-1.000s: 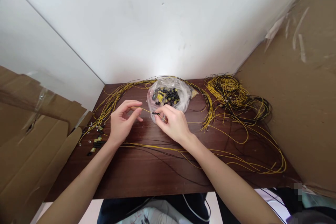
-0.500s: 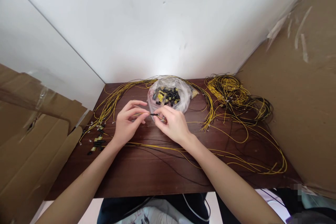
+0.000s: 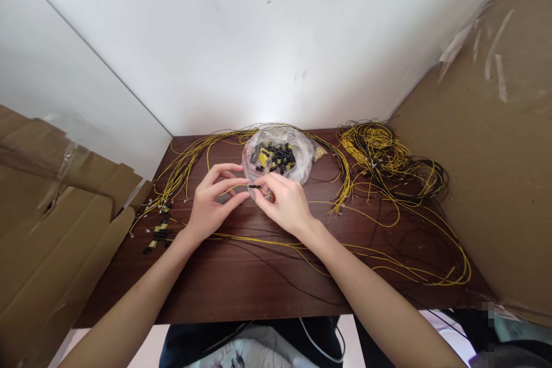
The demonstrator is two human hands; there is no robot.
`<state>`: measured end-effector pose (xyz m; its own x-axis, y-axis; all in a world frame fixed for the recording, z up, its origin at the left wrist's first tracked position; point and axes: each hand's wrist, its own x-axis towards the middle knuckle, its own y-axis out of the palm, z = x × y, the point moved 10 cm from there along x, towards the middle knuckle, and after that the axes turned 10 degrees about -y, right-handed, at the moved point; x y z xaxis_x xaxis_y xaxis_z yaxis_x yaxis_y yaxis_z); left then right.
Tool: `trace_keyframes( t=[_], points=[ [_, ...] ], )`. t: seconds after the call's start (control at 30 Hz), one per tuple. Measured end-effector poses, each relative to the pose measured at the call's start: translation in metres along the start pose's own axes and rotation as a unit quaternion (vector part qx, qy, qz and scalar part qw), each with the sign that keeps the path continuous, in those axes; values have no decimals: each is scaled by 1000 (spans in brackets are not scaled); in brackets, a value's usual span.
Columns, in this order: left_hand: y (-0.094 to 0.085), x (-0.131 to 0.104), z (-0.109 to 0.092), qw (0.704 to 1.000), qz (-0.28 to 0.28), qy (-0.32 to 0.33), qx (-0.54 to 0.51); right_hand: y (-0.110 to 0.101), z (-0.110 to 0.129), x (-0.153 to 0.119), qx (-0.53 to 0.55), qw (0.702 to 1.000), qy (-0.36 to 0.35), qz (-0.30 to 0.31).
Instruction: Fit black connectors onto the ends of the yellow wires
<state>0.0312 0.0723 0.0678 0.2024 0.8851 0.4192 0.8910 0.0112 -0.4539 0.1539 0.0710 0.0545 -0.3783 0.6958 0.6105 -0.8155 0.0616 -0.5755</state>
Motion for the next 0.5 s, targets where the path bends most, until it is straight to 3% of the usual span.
trace_keyframes(
  t=[0.23, 0.5],
  points=[
    [-3, 0, -3, 1000, -18, 7, -10, 2, 5, 1, 5, 1000, -12, 12],
    [-17, 4, 19, 991, -61, -78, -95, -3, 1, 1, 9, 1000, -2, -7]
  ],
)
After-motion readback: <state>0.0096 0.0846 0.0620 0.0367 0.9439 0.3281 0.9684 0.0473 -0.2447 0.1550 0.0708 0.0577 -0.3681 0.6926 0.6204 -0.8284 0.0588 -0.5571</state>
